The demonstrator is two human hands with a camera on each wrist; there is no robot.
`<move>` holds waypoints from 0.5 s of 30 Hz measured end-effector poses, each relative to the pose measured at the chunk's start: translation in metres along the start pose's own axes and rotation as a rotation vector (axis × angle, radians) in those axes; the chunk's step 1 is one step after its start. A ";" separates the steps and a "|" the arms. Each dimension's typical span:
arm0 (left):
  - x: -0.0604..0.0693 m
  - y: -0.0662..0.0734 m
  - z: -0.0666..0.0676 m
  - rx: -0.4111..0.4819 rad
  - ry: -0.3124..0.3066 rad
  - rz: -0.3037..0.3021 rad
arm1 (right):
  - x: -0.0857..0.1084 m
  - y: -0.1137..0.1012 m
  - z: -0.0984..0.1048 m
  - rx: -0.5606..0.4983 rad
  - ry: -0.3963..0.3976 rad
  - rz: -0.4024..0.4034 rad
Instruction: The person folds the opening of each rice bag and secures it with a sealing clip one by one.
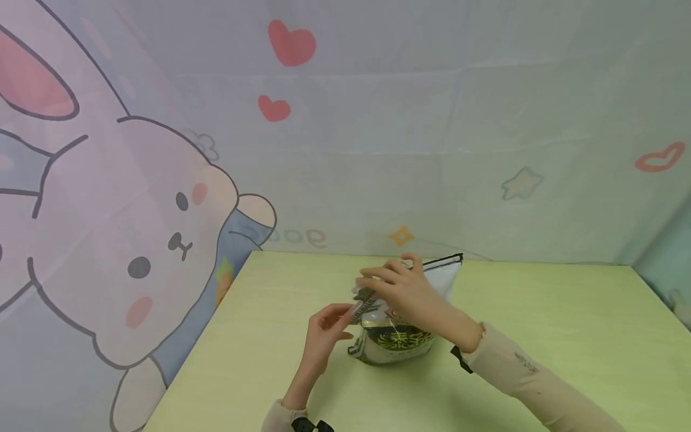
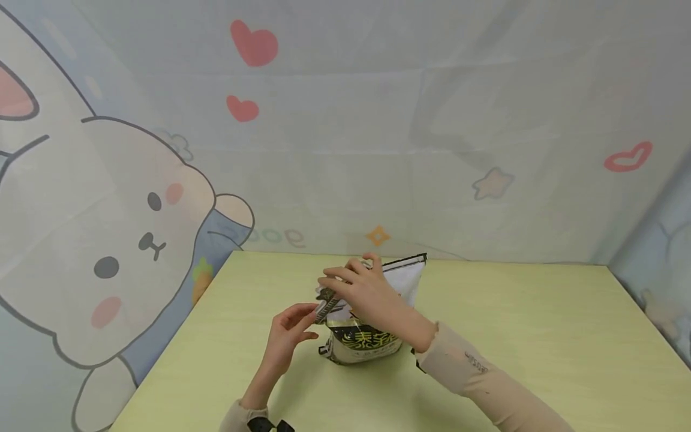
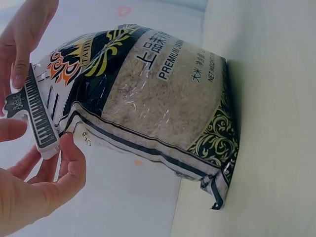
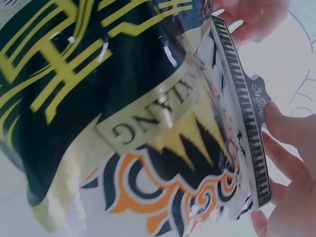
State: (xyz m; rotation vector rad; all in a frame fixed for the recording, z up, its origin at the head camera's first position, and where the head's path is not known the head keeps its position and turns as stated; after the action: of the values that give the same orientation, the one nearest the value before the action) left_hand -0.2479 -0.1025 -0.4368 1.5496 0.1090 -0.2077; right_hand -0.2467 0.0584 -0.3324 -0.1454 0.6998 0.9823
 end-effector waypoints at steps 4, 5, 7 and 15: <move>0.000 -0.001 0.000 -0.054 -0.008 -0.050 | 0.002 0.007 0.002 0.002 0.061 -0.006; 0.000 -0.001 0.000 -0.064 -0.010 -0.059 | 0.003 0.008 0.004 -0.003 0.085 -0.007; 0.001 -0.002 0.001 -0.070 -0.011 -0.071 | 0.005 0.012 0.006 -0.030 0.123 -0.021; 0.000 -0.006 0.001 -0.080 0.001 -0.062 | 0.014 0.030 0.013 -0.145 0.209 -0.179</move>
State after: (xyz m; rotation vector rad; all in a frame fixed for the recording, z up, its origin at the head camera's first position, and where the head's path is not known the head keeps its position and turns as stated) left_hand -0.2487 -0.1031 -0.4424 1.4678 0.1642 -0.2491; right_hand -0.2592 0.0909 -0.3251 -0.4355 0.7919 0.8521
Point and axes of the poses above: each hand's wrist, its own x-axis away from the middle knuckle, its own z-axis out of the back of the hand, y = z × x, the point moved 4 cm from there along -x, towards the middle knuckle, and after that the axes turned 6 degrees about -x, right-handed, at the moved point
